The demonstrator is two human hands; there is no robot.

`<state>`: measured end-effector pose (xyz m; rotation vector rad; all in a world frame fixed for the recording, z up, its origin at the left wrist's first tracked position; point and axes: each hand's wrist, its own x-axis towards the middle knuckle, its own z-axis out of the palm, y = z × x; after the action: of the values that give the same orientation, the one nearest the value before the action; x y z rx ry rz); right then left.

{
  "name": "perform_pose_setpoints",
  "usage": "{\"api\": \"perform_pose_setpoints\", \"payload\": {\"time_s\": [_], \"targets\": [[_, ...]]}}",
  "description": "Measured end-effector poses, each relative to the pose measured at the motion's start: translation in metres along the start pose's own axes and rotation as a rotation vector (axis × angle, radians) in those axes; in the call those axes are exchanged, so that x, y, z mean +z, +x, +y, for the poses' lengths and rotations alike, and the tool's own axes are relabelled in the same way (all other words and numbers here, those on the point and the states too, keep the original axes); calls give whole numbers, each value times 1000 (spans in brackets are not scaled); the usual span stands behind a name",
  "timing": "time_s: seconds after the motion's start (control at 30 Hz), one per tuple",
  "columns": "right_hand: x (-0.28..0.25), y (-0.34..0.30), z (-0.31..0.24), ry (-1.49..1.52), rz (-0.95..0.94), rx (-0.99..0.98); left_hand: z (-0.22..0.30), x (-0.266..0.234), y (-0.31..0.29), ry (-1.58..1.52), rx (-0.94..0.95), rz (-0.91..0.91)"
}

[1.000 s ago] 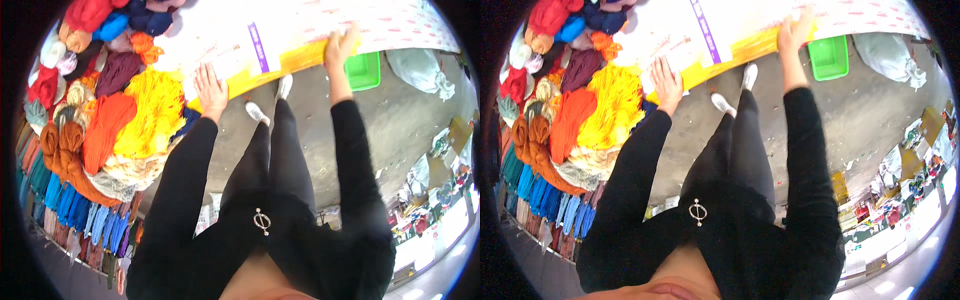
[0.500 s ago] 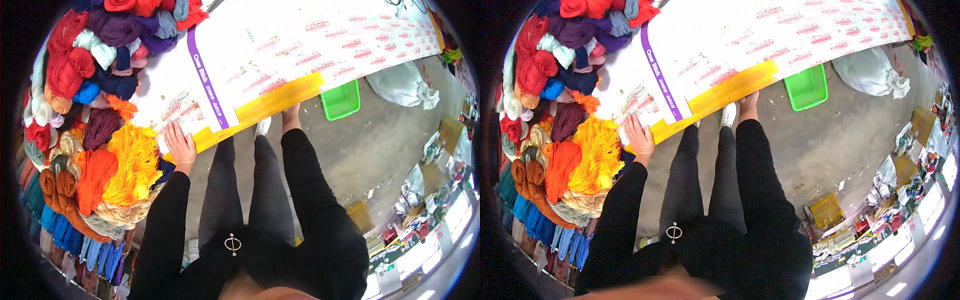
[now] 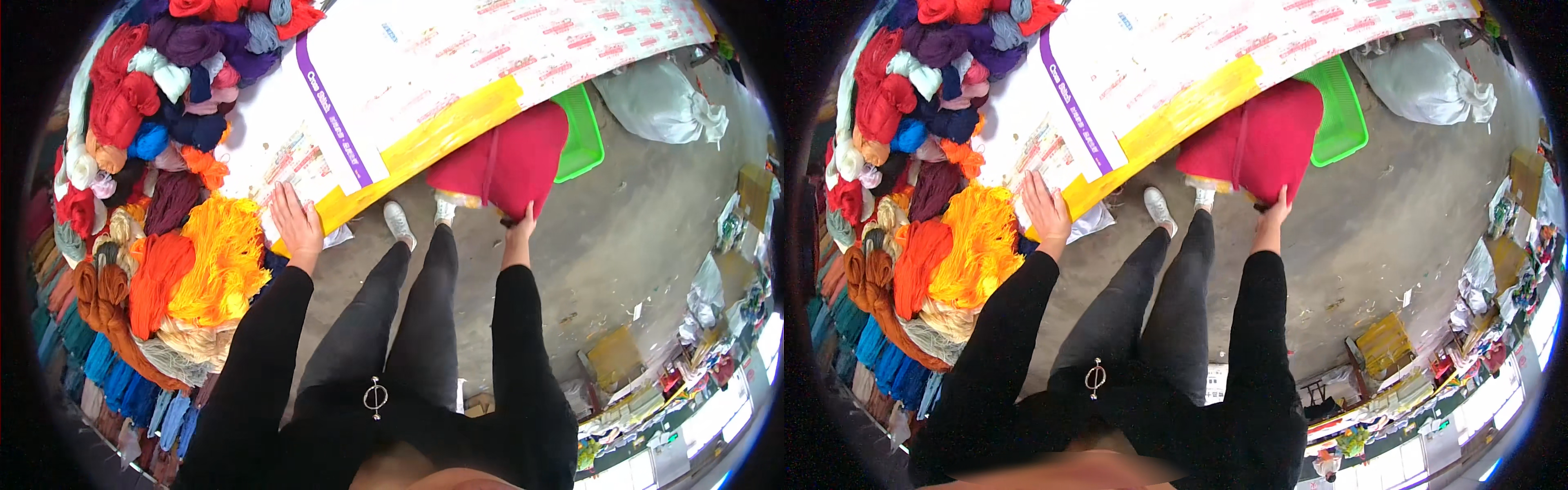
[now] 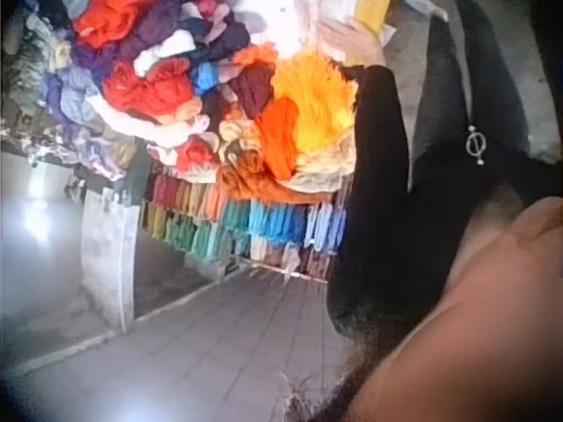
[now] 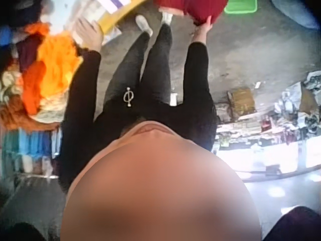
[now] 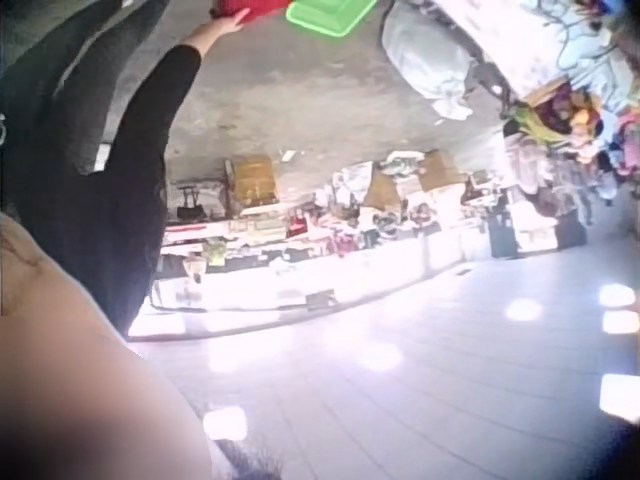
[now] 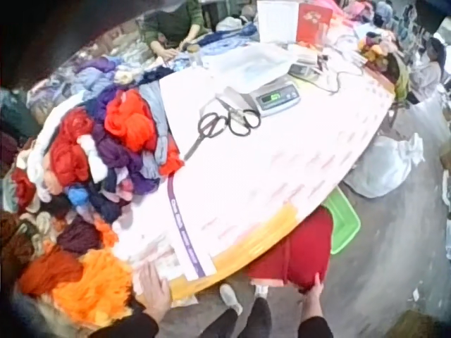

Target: Sorting and weighing bundles of colorful yarn at a workbench.

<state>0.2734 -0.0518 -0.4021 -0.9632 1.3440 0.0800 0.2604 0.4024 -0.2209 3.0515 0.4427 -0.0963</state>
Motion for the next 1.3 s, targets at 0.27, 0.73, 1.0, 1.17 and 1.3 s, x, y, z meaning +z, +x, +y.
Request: {"api": "perform_pose_setpoints", "payload": {"time_s": [0.27, 0.73, 1.0, 1.17, 1.3], "targets": [[-244, -20, 91, 366, 6, 156, 36, 13, 8, -106, 28, 45], [-44, -18, -9, -1492, -33, -871, 7, -12, 10, -60, -53, -72], [-22, 83, -14, -2158, -744, -395, 39, -71, -83, -507, 53, -391], [-140, 227, -123, -557, -906, 639, 86, 100, -150, -766, -360, -771], [-6, 122, -147, -1442, -1070, 405, 130, 167, -173, -761, -252, -959]]}}
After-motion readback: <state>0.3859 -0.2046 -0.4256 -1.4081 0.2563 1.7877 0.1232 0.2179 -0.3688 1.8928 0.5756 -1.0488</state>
